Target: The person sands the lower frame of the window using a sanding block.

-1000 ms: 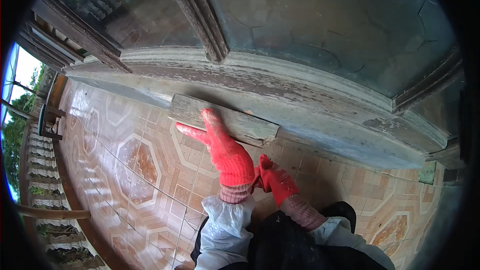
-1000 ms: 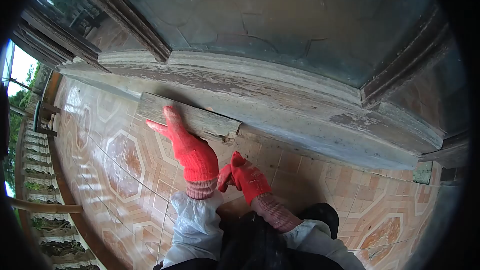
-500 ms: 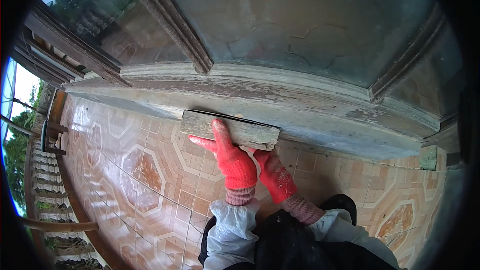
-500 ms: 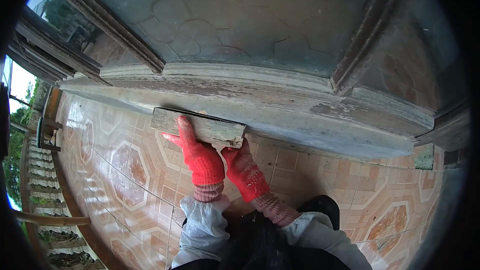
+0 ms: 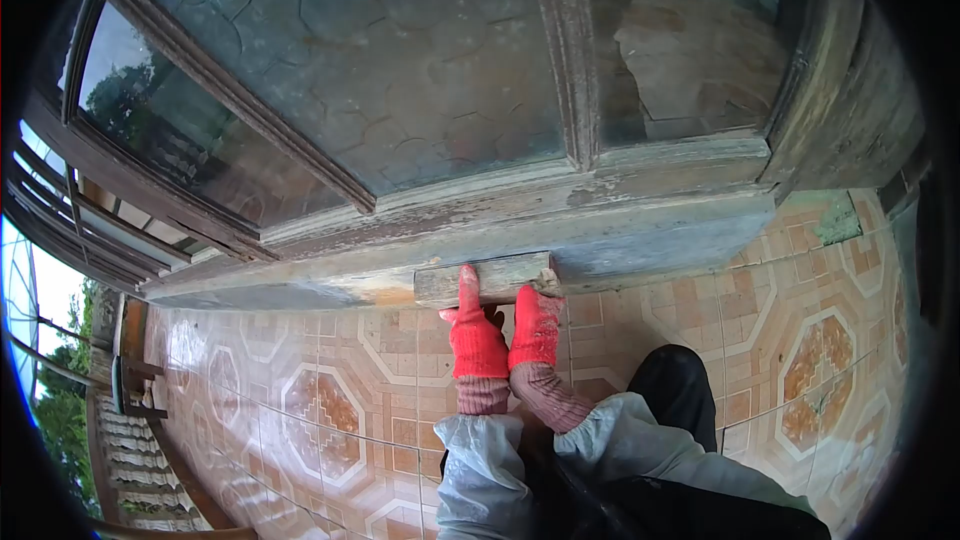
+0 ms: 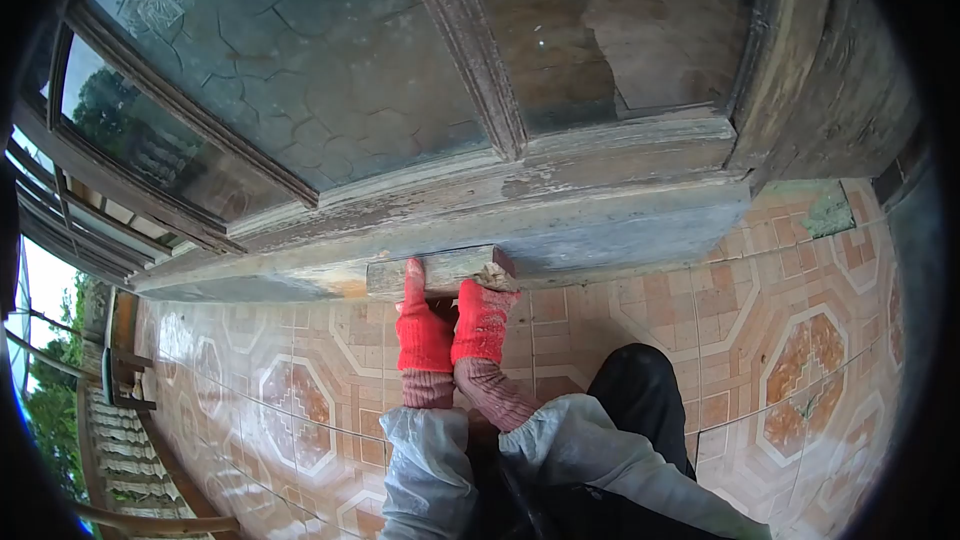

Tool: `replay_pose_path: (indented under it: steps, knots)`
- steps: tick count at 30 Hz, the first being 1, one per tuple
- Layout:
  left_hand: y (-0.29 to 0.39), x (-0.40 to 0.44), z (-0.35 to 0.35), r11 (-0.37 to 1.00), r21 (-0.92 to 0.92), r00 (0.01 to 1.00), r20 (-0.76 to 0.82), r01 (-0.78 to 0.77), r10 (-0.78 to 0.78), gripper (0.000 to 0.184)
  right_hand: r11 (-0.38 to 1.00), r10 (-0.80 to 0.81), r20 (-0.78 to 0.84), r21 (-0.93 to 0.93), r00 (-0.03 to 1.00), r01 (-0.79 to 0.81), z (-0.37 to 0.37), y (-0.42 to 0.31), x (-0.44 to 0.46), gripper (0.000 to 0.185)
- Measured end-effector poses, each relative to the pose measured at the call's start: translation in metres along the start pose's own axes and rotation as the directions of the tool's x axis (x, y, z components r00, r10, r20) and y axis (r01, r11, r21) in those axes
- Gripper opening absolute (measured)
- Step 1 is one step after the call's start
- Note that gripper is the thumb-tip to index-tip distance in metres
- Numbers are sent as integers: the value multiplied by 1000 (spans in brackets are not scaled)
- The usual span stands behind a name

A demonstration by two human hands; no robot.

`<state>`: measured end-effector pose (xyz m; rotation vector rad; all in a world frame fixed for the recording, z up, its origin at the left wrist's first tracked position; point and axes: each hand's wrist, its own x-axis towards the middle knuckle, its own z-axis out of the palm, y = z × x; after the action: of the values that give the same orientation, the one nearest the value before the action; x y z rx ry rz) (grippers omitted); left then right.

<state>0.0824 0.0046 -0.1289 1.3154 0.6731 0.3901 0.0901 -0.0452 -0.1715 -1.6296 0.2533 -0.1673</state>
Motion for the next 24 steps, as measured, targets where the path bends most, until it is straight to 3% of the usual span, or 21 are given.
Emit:
replay_pose_path:
  steps: [1, 2, 3, 5, 9, 12, 13, 14, 15, 16, 18, 19, 20, 22, 23, 24]
  knots:
    - [0, -5, 0, 947, 206, 964, 154, -246, 216, 65, 999, 5, -8, 44, 1000, -4, -2, -4, 1, 33]
    - [1, -4, 4, 944, 209, 960, 173, -254, 220, 65, 996, 14, -14, 93, 1000, -12, -4, -8, 3, 34]
    - [5, -3, 11, 994, 30, 983, 159, -102, 96, 61, 988, 23, -21, 151, 1000, -20, -9, -9, 6, 34]
    - [9, -7, 25, 988, -143, 984, 175, 63, -37, 58, 954, 71, -10, 291, 997, -65, -20, -10, 14, 35]
    - [15, -38, 79, 908, -146, 916, 151, 394, -373, 48, 724, 198, -9, 675, 980, -140, -77, -4, 45, 37]
    - [-8, -74, 136, 951, -20, 911, 291, 310, -291, 54, 592, 254, -161, 806, 954, -22, -141, 7, 89, 39]
    - [7, -96, 151, 952, -22, 881, 387, 304, -272, 64, 582, 272, -242, 812, 931, 42, -162, 7, 108, 39]
    - [-5, -88, 154, 884, 322, 744, 483, 339, -461, 62, 598, 285, -344, 793, 895, 114, -182, 5, 125, 40]
    - [-17, -91, 149, 884, 321, 736, 493, 341, -463, 62, 607, 309, -433, 775, 847, 175, -199, 1, 139, 43]
    - [-32, -99, 136, 967, 206, 706, 662, 150, -251, 58, 621, 329, -518, 749, 790, 232, -216, -3, 153, 47]
    - [-43, -113, 97, 981, -36, 554, 829, 189, -77, 60, 620, 317, -552, 736, 771, 272, -250, 6, 174, 50]
    - [-36, -111, 76, 943, -25, 585, 790, 331, -185, 62, 612, 306, -572, 731, 761, 303, -254, 11, 181, 55]
    - [-30, -106, 54, 885, -25, 599, 745, 465, -294, 64, 660, 267, -687, 641, 676, 391, -243, 19, 183, 54]
    - [-39, -93, 2, 806, -188, 654, 697, 562, -293, 68, 783, 136, -753, 480, 644, 395, -194, 3, 157, 50]
    - [-48, -89, -19, 804, -185, 654, 695, 565, -299, 68, 823, 83, -750, 423, 656, 380, -167, -3, 142, 51]
    - [-57, -85, -37, 741, -329, 699, 667, 586, -257, 66, 855, 29, -732, 371, 681, 363, -137, -11, 126, 52]
